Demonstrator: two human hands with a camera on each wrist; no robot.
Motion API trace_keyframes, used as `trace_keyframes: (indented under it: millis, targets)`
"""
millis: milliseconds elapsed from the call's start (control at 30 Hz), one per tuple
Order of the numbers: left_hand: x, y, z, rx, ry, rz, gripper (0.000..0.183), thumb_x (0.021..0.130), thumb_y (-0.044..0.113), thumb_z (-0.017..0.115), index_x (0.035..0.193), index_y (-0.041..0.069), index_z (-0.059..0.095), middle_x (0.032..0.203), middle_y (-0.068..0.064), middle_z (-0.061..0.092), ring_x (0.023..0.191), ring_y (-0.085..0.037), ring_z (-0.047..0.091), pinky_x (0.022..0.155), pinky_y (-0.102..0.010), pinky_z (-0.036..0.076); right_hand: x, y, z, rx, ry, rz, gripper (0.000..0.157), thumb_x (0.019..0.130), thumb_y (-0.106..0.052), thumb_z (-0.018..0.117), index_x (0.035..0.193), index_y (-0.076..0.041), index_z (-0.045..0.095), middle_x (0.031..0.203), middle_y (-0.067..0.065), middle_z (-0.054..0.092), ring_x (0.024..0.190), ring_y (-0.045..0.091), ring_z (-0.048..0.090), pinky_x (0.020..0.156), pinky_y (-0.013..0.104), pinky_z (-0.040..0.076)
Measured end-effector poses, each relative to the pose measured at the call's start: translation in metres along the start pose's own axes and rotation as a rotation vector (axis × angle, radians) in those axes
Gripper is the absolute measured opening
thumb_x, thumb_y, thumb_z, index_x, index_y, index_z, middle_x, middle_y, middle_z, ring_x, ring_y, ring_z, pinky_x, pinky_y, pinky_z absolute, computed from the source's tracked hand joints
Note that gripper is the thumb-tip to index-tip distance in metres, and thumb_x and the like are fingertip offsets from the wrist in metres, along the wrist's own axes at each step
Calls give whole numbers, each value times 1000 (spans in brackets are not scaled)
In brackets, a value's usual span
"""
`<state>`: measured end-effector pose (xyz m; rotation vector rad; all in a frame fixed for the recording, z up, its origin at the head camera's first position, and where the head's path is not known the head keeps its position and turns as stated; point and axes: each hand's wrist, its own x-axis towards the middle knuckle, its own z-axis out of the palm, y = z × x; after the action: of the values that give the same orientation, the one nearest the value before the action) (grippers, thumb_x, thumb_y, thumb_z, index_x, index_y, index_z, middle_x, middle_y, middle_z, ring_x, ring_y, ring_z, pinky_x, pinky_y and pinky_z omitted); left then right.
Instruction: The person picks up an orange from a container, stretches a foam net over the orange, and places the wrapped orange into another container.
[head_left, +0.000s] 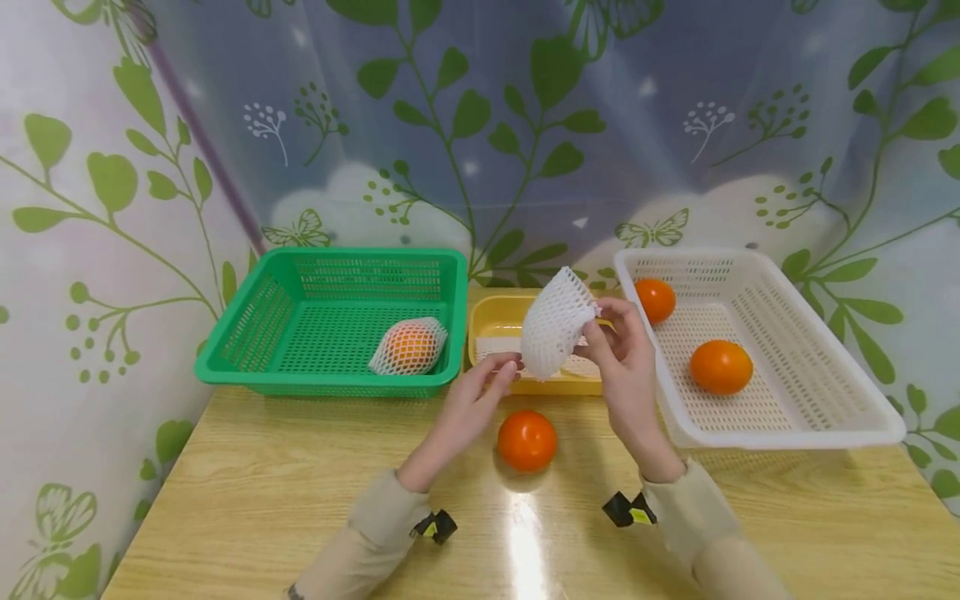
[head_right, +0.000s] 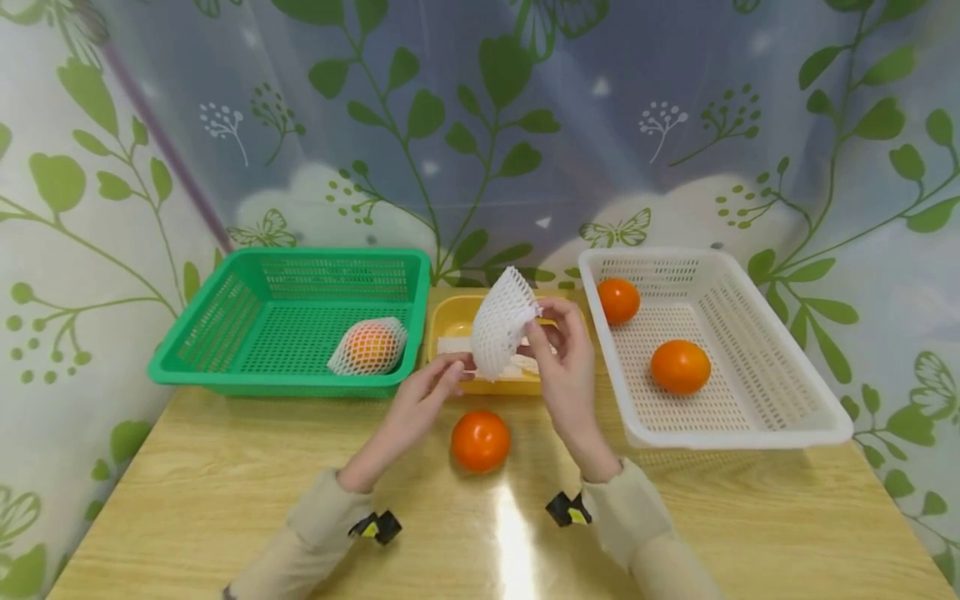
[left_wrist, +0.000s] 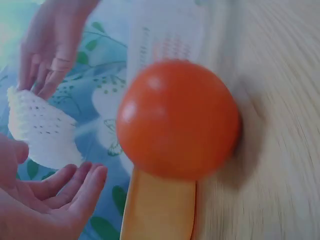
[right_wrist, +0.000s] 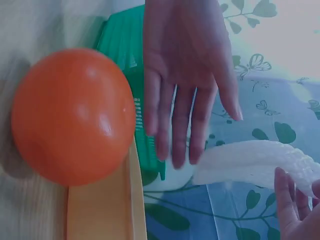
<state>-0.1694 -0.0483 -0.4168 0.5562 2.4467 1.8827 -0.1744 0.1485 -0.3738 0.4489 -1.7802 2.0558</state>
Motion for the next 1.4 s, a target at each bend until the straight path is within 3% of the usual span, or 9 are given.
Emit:
trace_keyframes:
  millis: [133,367,467,700,900,1100,1233,1400]
  targets:
    - [6,4,0,-248,-12,-89,40,110,22,45,134,-8,56,127,-26,63,115,-40,64,92,-41,58,-6,-1,0,44,-3,-16,20,103,1,53,121,-6,54,113,4,63,90,15,66,76,26,60]
    - [10,3,-2,-544,31,-323,43,106,27,55,137,-4,55,126,-18,63,105,-21,65,97,-38,56,-12,3,-1,64,5,-53,19,102,4,52,120,-3,54,111,4,62,90,13,65,77,25,59]
    - [10,2,-3,-629,42,-361,39,104,27,58,130,-3,58,122,-12,65,104,-19,64,99,-38,54,-13,6,-3,60,6,-70,17,102,5,52,119,2,53,108,5,61,90,14,65,77,25,60]
    - [9,2,-4,-781,92,-368,24,105,26,58,114,4,57,113,-6,64,101,-18,65,95,-32,56,-15,11,-6,32,23,-89,21,102,5,53,119,14,48,109,7,60,91,16,66,77,26,60]
    - [9,3,-4,-809,98,-346,29,106,24,56,121,-1,58,118,-8,65,103,-17,66,99,-32,54,-20,14,-8,0,18,-65,20,100,6,54,120,10,54,112,6,60,92,15,66,78,25,59]
    - [10,5,-4,-857,87,-341,41,106,26,55,134,-4,53,121,-8,65,102,-15,66,92,-25,55,-24,14,-8,23,-53,-36,23,105,-1,49,126,1,58,114,5,63,91,16,66,77,27,60]
    - [10,5,-4,-885,81,-336,39,107,23,53,135,-3,51,115,-5,66,97,-12,66,86,-21,56,-26,13,-7,77,-75,6,25,109,-8,43,128,-7,58,109,3,65,87,15,66,76,29,61]
    - [10,6,-2,-915,44,-297,33,107,19,49,134,-1,51,115,-3,65,96,-12,64,84,-21,55,-26,12,-4,47,-111,90,26,108,-9,46,129,4,54,104,6,64,86,16,67,75,32,62]
